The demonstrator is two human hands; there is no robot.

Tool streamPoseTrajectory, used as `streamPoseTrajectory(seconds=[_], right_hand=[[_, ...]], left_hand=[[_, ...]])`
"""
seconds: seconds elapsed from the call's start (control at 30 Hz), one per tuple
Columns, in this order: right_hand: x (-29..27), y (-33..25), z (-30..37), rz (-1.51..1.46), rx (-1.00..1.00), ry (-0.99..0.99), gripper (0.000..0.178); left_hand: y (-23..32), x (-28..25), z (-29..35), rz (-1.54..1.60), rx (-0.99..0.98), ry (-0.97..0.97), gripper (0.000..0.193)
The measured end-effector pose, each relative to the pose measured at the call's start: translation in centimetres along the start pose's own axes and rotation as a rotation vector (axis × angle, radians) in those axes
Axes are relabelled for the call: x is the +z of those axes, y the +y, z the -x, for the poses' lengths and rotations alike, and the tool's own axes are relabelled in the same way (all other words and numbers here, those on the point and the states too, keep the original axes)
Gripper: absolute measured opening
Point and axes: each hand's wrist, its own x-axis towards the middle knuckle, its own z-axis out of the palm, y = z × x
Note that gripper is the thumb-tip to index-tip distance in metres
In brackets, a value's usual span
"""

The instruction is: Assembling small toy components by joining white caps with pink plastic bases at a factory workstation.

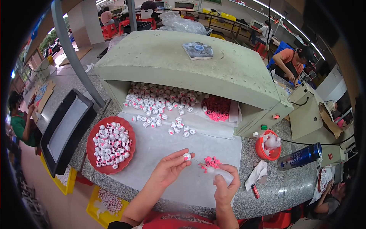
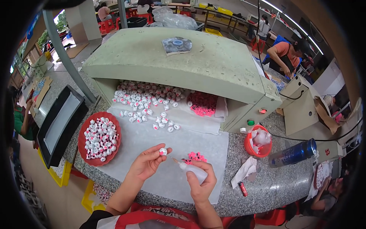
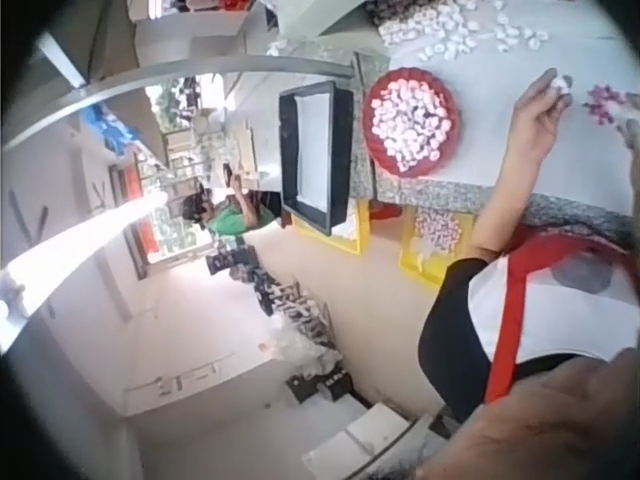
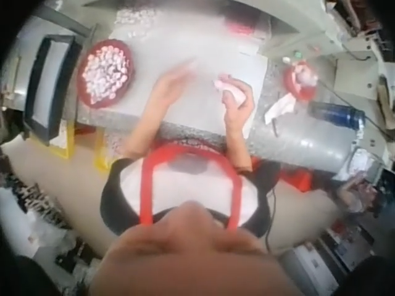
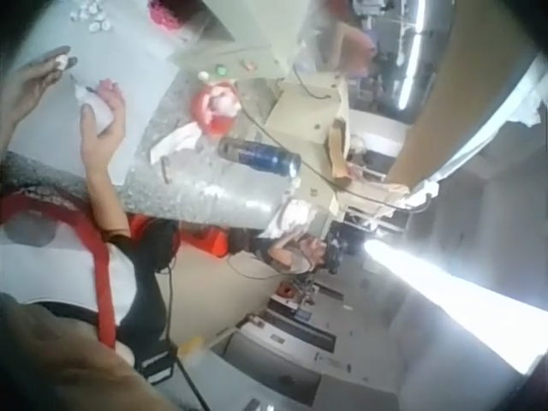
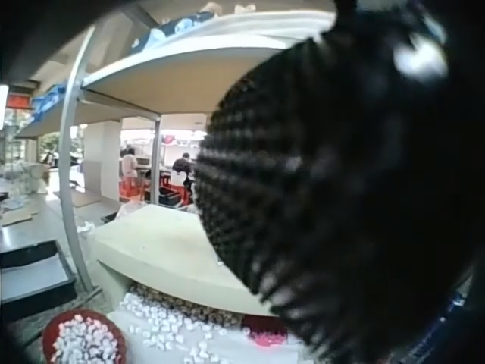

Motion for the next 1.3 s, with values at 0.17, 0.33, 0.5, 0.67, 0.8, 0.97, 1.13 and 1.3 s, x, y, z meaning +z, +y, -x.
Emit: streamPoseTrajectory(seconds=[0.17,0.33,0.5,0.67,0.8,0.97,1.13,1.3], right_hand=[[0.1,-0.2,0.4,-0.033,-0.011,0.020,0.020],[-0.2,0.0,0.7,-0.069,0.043,-0.011,0.019],[-0.8,0.1,0.5,-0.102,0.053,0.019,0.019],[-1.7,-0.4,0.1,-0.165,0.084,0.035,0.025],[-1.1,-0.6,0.7,0.002,0.000,-0.004,0.023],[-1.2,-0.6,1.1,0.057,-0.116,-0.013,0.026],[-1.8,0.4,1.5,0.023,-0.012,-0.018,0.029],[-0.9,-1.2,0.9,0.215,-0.206,-0.006,0.024]], left_hand=[[-0.6,-0.9,0.7,0.034,0.000,-0.079,0.041],[-1.4,-1.4,0.7,0.328,-0.143,-0.293,0.039],[-1.5,-1.0,1.2,0.462,-0.311,-0.466,0.036],[-1.0,1.2,1.7,0.047,0.006,-0.083,0.033],[-1.2,1.5,1.5,-0.162,0.177,-0.065,0.032],[-1.9,2.2,1.3,-0.250,0.271,-0.033,0.030],[-2.2,2.8,1.4,-0.416,0.342,-0.020,0.032],[-0.7,3.2,2.0,-0.162,0.220,0.098,0.035]])
